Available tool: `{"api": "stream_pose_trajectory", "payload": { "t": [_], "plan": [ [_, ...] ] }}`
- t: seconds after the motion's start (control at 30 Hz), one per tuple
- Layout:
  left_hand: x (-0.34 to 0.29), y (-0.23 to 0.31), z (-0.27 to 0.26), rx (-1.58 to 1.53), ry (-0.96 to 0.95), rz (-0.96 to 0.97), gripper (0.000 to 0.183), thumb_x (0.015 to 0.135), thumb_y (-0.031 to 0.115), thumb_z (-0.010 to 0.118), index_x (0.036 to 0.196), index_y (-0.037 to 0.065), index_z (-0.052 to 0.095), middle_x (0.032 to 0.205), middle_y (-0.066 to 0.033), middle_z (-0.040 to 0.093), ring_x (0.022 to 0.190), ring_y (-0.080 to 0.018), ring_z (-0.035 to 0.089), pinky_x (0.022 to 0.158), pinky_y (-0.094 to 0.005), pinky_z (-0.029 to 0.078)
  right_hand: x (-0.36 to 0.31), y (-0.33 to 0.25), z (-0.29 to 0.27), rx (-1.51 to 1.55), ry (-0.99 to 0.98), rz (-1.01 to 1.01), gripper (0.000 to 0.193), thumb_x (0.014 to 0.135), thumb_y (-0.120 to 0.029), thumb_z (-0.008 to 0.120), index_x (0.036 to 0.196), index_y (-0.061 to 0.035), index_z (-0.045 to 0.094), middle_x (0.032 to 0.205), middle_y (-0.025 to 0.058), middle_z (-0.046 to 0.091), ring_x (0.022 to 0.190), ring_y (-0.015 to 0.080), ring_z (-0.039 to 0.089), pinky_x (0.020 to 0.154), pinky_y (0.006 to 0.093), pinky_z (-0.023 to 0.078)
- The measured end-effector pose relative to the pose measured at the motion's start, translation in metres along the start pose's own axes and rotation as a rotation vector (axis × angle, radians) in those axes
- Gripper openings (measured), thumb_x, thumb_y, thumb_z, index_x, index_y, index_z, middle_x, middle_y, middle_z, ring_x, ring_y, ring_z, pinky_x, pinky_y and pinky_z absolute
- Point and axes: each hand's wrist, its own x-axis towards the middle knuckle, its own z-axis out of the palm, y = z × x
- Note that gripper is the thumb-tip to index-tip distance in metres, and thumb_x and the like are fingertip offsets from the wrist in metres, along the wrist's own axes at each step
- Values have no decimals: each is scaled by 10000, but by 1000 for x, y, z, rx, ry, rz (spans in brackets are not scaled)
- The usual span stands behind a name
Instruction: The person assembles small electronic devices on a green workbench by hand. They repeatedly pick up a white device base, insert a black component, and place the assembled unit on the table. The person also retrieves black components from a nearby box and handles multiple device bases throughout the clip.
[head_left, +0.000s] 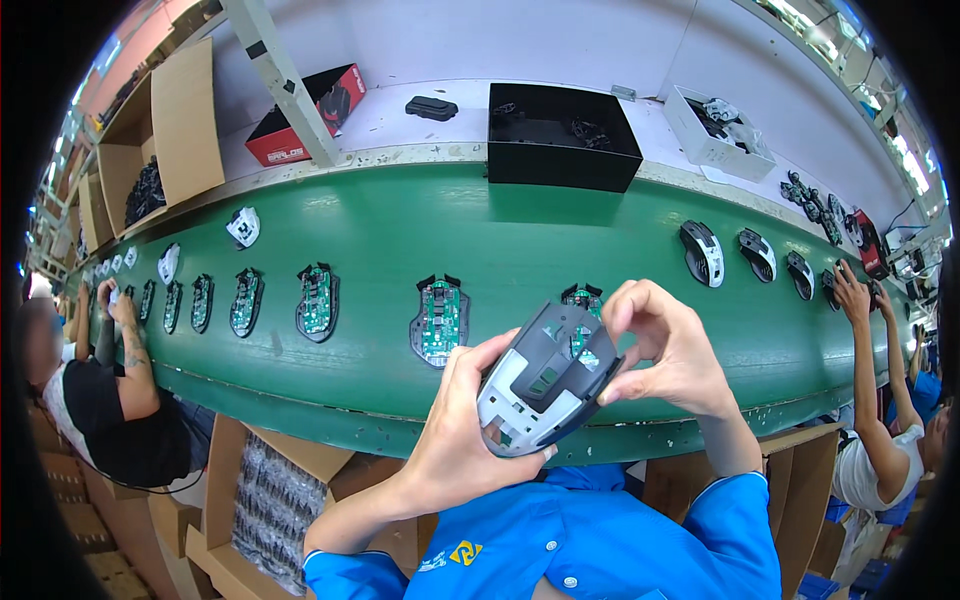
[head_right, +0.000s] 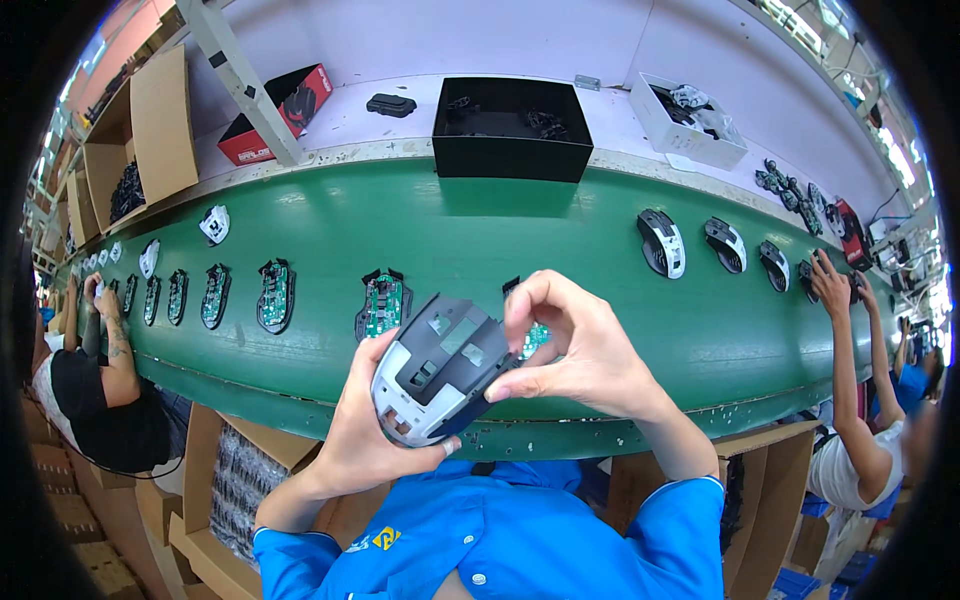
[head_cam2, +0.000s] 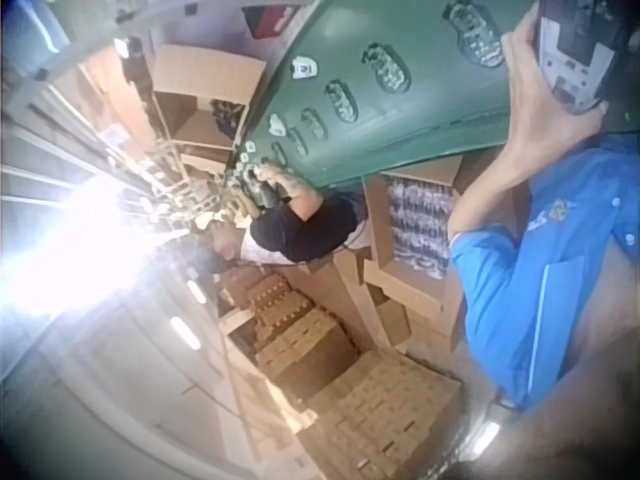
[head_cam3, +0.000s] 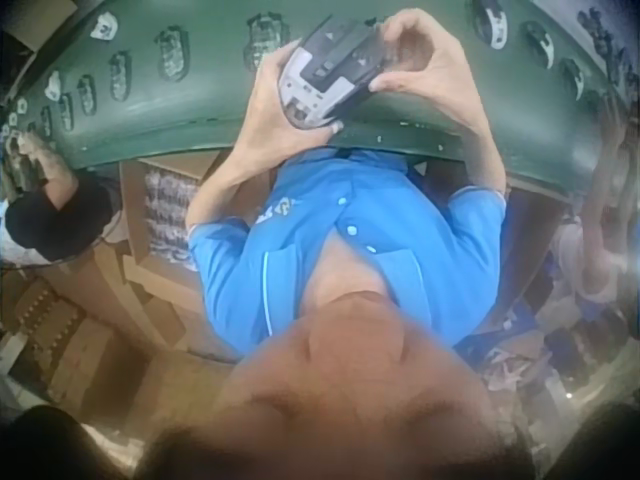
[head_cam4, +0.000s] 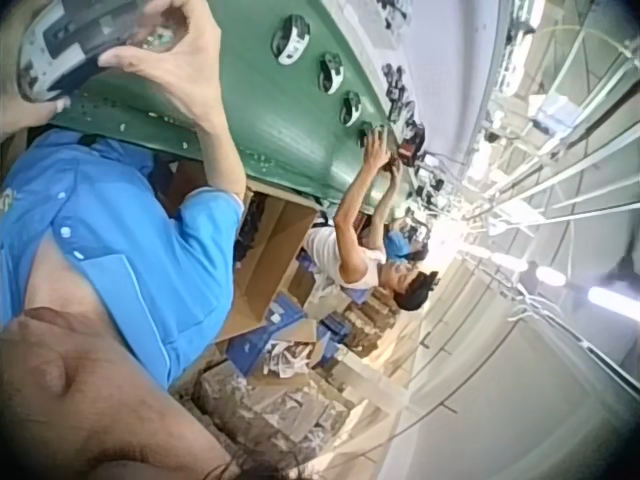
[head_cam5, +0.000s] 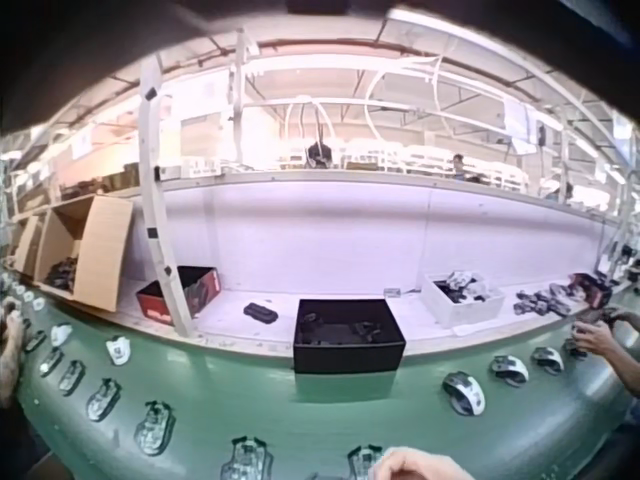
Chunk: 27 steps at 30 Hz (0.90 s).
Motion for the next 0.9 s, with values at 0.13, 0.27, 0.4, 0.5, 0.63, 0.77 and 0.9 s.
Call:
{"api": "stream_pose_trajectory", "payload": {
  "t": [0.13,0.27,0.4,0.5,0.63,0.77,0.9],
  "plan": [
    [2,6,6,-158,-12,66,884,589,148,800,1303,-54,318,1137,-185,459,1081,-322,511,896,-382,433,16,2,3,292,-265,-3,923,587,-151,842,1345,12,341,1332,181,441,1240,270,432,1047,410,349],
    [4,20,1,187,94,282,852,572,184,817,1279,-62,410,1161,-219,518,1036,-333,578,824,-364,508,21,14,5,394,-357,-55,943,519,-186,870,1303,19,388,1328,199,452,1226,281,457,1025,419,386],
    [-2,15,-6,248,155,379,814,512,222,862,1170,-109,516,1128,-266,579,1036,-343,605,879,-361,491,14,31,10,461,-325,-126,955,485,-193,888,1280,30,409,1301,219,470,1206,300,475,1035,425,378],
    [-5,21,-13,192,126,315,791,511,226,864,1144,-114,533,1104,-253,594,1014,-330,618,867,-357,495,12,33,17,547,-258,-30,976,471,-216,901,1277,30,409,1289,229,476,1197,315,482,1030,429,384],
    [1,10,-16,177,97,201,768,523,258,860,1123,-107,548,1053,-223,613,926,-292,645,794,-339,519,21,39,19,610,-175,95,1006,457,-227,905,1288,24,397,1302,223,466,1187,304,496,1020,425,396],
    [2,7,-14,85,63,151,817,543,227,856,1201,-90,491,1106,-203,571,987,-266,607,834,-346,494,19,41,20,606,-149,100,996,463,-225,905,1289,12,402,1304,212,471,1196,294,489,1024,425,390],
    [1,3,-10,-98,-1,34,822,592,151,837,1274,-65,433,1159,-158,512,1081,-217,530,923,-337,430,16,34,20,362,-182,11,979,452,-200,909,1275,6,421,1295,203,487,1200,274,487,1025,418,390]
  ]
}}
